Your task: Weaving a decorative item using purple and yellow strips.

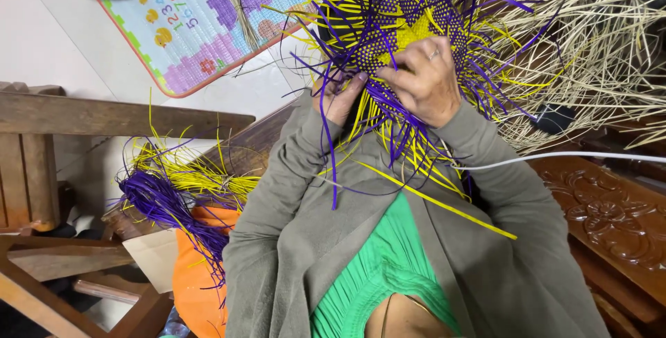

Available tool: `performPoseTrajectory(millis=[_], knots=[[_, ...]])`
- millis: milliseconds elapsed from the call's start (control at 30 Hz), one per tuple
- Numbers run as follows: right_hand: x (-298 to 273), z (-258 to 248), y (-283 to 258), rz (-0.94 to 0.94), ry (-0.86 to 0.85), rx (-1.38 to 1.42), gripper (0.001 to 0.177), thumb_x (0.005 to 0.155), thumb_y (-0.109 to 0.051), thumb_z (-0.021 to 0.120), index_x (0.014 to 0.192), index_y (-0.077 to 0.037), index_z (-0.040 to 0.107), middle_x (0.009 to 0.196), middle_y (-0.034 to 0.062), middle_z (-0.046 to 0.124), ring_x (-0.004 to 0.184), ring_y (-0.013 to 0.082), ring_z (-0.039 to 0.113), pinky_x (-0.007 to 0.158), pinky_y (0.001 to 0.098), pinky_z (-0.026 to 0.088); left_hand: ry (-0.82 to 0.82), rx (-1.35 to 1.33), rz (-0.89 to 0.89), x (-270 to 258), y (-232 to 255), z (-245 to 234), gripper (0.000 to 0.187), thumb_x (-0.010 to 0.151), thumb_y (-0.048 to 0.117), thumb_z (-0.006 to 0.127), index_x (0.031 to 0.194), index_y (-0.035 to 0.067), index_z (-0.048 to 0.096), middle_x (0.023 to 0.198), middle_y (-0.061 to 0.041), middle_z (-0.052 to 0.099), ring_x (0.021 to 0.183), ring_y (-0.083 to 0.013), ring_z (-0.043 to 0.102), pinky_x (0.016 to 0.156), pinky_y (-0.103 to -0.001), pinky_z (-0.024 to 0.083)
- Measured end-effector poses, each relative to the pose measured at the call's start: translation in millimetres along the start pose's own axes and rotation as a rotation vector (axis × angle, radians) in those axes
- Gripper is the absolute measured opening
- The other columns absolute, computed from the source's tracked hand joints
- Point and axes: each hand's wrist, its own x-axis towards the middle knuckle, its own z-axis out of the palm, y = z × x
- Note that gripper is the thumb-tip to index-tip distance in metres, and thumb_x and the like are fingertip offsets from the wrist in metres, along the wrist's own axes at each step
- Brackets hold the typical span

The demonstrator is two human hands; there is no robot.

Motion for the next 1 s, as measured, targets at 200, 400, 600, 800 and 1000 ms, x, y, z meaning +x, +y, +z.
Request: performPoseTrajectory(millis=[200, 400, 600, 800, 1000], knots=[[-15.4, 10.9, -13.5, -0.138, -0.036, -0.226, 0.027, 0.089, -0.019, 0.076, 0.115, -0.014, 0.077, 0.104, 0.0015, 0.063, 0.103, 0.0224, 0.06, 0.096, 0.0447, 0.044, -0.153, -0.02, -0.058, -1.7, 46.5, 1.6, 0.023, 0.103, 0.015, 0.066, 0.122, 0.002, 0.07, 0.114, -0.005, 0.074, 0.103, -0.0142, 0.067, 0.094, -0.032, 0.054], [-19.0, -6.3, -6.6, -0.097, -0.02, -0.046, 0.025, 0.087, -0.017, 0.079, 0.111, -0.011, 0.073, 0.108, 0.0033, 0.067, 0.103, 0.0237, 0.063, 0.094, 0.0454, 0.045, -0.162, 0.094, -0.106, 1.2, 20.7, -1.5, 0.029, 0.1, 0.019, 0.069, 0.124, 0.002, 0.069, 0.117, -0.006, 0.074, 0.105, -0.0165, 0.068, 0.096, -0.033, 0.055], [-37.1, -20.0, 27.0, 0.167, 0.038, 0.1, 0.021, 0.09, -0.009, 0.082, 0.105, -0.007, 0.067, 0.107, 0.0086, 0.068, 0.1, 0.0289, 0.064, 0.09, 0.0421, 0.047, -0.169, 0.099, -0.09, -0.5, 52.4, 2.7, 0.039, 0.1, 0.021, 0.069, 0.133, 0.002, 0.063, 0.129, -0.007, 0.071, 0.117, -0.0176, 0.066, 0.105, -0.034, 0.05], [-28.0, -26.0, 37.4, 0.229, 0.004, 0.083, 0.032, 0.089, -0.013, 0.083, 0.112, -0.002, 0.065, 0.111, 0.0125, 0.067, 0.105, 0.032, 0.064, 0.095, 0.043, 0.048, -0.199, 0.1, -0.07, -1.4, 57.0, 4.2, 0.039, 0.102, 0.021, 0.068, 0.136, 0.002, 0.064, 0.13, -0.008, 0.071, 0.118, -0.0183, 0.066, 0.106, -0.034, 0.051], [-25.3, -25.8, 40.8, 0.219, -0.012, 0.067, 0.037, 0.086, -0.017, 0.085, 0.114, -0.002, 0.067, 0.112, 0.0122, 0.068, 0.105, 0.0318, 0.064, 0.094, 0.0435, 0.047, -0.184, 0.095, -0.048, -1.7, 53.9, 3.8, 0.04, 0.102, 0.019, 0.069, 0.137, 0.002, 0.062, 0.132, -0.008, 0.07, 0.12, -0.0182, 0.065, 0.107, -0.034, 0.051]])
